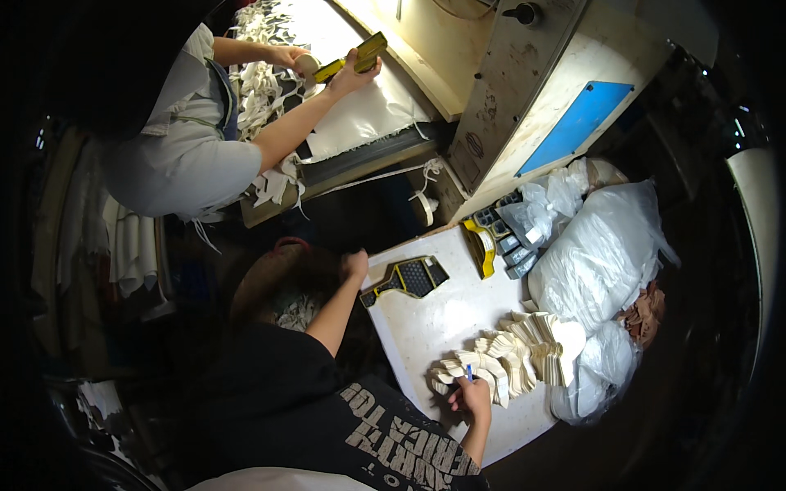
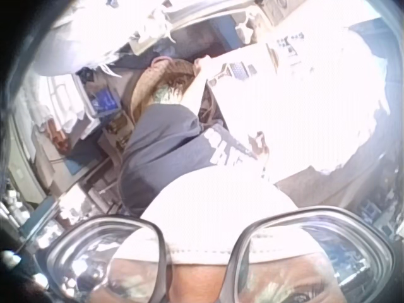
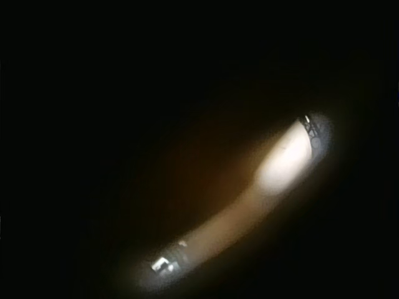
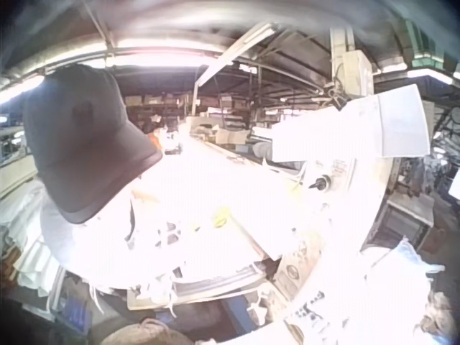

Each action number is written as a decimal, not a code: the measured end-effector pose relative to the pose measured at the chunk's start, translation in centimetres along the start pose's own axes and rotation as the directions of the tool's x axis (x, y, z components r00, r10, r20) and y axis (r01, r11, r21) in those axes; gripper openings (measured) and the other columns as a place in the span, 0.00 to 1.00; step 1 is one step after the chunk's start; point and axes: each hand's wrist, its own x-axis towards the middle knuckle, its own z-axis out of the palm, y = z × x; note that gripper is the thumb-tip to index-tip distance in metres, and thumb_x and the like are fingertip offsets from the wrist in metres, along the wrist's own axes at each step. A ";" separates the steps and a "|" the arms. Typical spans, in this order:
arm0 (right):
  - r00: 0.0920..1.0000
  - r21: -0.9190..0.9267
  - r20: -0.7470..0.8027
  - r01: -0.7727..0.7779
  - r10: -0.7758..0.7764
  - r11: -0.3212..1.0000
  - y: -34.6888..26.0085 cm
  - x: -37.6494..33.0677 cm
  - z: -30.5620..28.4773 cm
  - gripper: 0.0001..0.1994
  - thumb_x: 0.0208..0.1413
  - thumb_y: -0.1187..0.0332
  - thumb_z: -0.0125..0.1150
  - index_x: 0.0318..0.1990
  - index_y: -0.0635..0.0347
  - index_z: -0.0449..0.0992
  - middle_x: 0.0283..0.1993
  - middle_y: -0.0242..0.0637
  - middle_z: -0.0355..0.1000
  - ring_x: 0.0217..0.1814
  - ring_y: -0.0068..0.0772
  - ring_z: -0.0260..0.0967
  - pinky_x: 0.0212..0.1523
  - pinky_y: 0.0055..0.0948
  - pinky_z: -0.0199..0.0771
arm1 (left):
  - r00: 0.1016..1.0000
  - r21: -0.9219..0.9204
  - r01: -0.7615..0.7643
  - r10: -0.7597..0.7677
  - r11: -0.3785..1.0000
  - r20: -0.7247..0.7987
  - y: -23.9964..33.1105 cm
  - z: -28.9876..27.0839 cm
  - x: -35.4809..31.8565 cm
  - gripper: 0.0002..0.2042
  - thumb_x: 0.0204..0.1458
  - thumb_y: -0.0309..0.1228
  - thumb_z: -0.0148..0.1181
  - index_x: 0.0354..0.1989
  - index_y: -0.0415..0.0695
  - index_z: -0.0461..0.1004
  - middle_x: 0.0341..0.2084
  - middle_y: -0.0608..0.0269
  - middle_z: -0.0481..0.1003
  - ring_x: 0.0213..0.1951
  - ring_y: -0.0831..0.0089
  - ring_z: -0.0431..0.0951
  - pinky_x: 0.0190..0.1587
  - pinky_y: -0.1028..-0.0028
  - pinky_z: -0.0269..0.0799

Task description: The person walks through a factory floor, picks up a plastic bag containing white items, and writes on a small white card with a pen. They then hand the bag to another worker and continue walking through the area.

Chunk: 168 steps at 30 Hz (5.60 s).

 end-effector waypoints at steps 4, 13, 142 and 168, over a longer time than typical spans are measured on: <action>1.000 0.009 0.005 0.008 -0.008 1.000 -0.1 -0.1 0.0 0.21 0.59 0.62 0.54 0.21 0.74 0.72 0.17 0.48 0.73 0.11 0.35 0.69 0.11 0.29 0.67 | 1.000 -0.041 0.013 -0.013 0.999 -0.003 0.0 0.1 0.2 0.27 0.52 0.48 0.51 0.47 0.34 0.77 0.52 0.37 0.72 0.56 0.44 0.72 0.59 0.56 0.67; 1.000 -0.001 -0.018 -0.003 0.003 1.000 -0.1 -0.4 0.2 0.20 0.58 0.62 0.53 0.20 0.71 0.72 0.16 0.46 0.72 0.10 0.32 0.68 0.09 0.26 0.63 | 0.999 -0.044 0.004 -0.006 0.999 -0.032 0.7 -0.7 -1.3 0.27 0.51 0.47 0.52 0.46 0.33 0.76 0.52 0.36 0.72 0.57 0.44 0.71 0.60 0.57 0.66; 1.000 0.072 -0.020 -0.015 0.017 0.997 -0.7 -2.1 -0.4 0.14 0.56 0.64 0.56 0.27 0.68 0.76 0.17 0.43 0.73 0.10 0.30 0.66 0.11 0.26 0.65 | 0.998 -0.079 0.005 -0.010 0.997 -0.062 -0.1 0.6 1.0 0.25 0.47 0.44 0.55 0.42 0.32 0.78 0.46 0.34 0.75 0.51 0.43 0.76 0.55 0.56 0.71; 0.999 0.072 -0.025 0.024 -0.022 0.997 -0.3 -2.3 -0.5 0.20 0.57 0.64 0.54 0.18 0.70 0.74 0.17 0.43 0.73 0.10 0.28 0.67 0.10 0.25 0.62 | 0.999 -0.112 0.006 -0.012 0.994 -0.053 0.2 0.2 -0.2 0.25 0.47 0.44 0.56 0.42 0.31 0.78 0.46 0.33 0.75 0.51 0.44 0.76 0.54 0.56 0.71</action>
